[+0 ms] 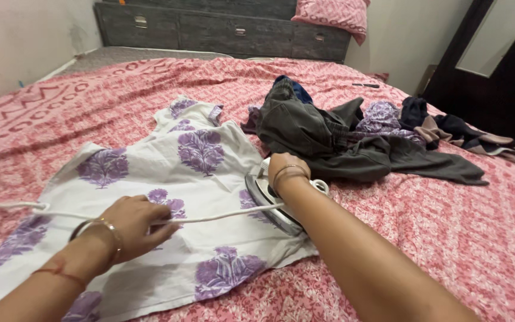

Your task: The person irons a white top with purple floral patterns on a bed. They repeatedly smooth the fabric, pick up the iron, and press different sections of the garment, including the sleeves and body, before setting the iron down and adjusting the cloth again.

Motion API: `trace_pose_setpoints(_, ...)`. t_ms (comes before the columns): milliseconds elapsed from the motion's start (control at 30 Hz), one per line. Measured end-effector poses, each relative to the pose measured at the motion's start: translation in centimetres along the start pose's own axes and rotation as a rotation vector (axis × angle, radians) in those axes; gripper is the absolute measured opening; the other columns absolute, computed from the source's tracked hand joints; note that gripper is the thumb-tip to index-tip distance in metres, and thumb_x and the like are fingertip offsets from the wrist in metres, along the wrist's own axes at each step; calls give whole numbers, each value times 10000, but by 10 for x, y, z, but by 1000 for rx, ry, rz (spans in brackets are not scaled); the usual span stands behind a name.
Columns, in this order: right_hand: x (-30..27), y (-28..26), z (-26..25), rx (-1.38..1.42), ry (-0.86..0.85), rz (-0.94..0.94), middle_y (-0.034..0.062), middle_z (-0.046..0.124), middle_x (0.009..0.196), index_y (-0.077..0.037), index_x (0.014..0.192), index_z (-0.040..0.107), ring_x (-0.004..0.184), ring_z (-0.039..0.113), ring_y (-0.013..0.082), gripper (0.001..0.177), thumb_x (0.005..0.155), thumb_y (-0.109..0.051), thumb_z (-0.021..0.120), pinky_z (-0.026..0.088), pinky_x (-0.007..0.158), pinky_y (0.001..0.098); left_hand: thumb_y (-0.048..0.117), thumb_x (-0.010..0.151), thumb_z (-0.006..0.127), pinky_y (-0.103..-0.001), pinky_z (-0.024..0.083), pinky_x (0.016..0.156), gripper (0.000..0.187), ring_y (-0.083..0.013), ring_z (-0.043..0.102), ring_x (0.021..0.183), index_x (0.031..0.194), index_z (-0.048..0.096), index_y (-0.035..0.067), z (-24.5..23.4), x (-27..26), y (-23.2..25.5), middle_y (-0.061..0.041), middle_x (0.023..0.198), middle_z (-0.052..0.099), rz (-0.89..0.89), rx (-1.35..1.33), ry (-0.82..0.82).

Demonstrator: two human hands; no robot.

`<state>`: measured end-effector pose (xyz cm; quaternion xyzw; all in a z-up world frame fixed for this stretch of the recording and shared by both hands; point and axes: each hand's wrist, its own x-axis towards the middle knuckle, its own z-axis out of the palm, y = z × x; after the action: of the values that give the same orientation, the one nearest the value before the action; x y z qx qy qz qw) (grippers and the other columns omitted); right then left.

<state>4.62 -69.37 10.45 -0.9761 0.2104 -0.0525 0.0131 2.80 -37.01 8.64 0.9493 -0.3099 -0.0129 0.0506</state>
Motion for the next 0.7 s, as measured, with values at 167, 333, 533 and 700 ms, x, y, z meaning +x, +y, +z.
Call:
trace_pose_setpoints(167, 6, 9, 0, -8, -102, -159, 231, 714, 1179, -29, 1114, 769, 1125, 699, 361, 336, 804, -140, 704, 575, 930, 433, 436, 863, 647, -412, 581, 861, 304, -292, 745, 917, 1040, 712, 197, 8, -10, -25, -56, 954, 780, -99, -43, -85)
trace_pose_setpoints(333, -41, -4, -21, -16, -217, -608, 213, 716, 1078, -50, 1157, 693, 1026, 707, 363, 529, 690, -270, 810, 564, 904, 420, 509, 818, 698, -395, 602, 853, 365, -256, 769, 890, 1074, 718, 249, -19, -41, -30, -24, 913, 800, -58, 33, -129)
trace_pose_setpoints(533, -122, -51, -23, 32, -196, -920, 190, 749, 989, -107, 1169, 714, 958, 716, 373, 464, 726, -241, 753, 558, 845, 473, 523, 804, 745, -349, 586, 870, 434, -186, 761, 922, 1100, 744, 206, -50, -95, -84, -31, 965, 806, -267, 130, -293)
trace_pose_setpoints(700, -147, -143, -8, 12, -139, -960, 181, 748, 993, -136, 1158, 733, 965, 718, 364, 398, 764, -172, 699, 565, 855, 474, 338, 744, 778, -354, 620, 833, 416, -190, 745, 890, 1129, 751, 183, -40, -135, -174, -38, 957, 795, -331, -129, -246)
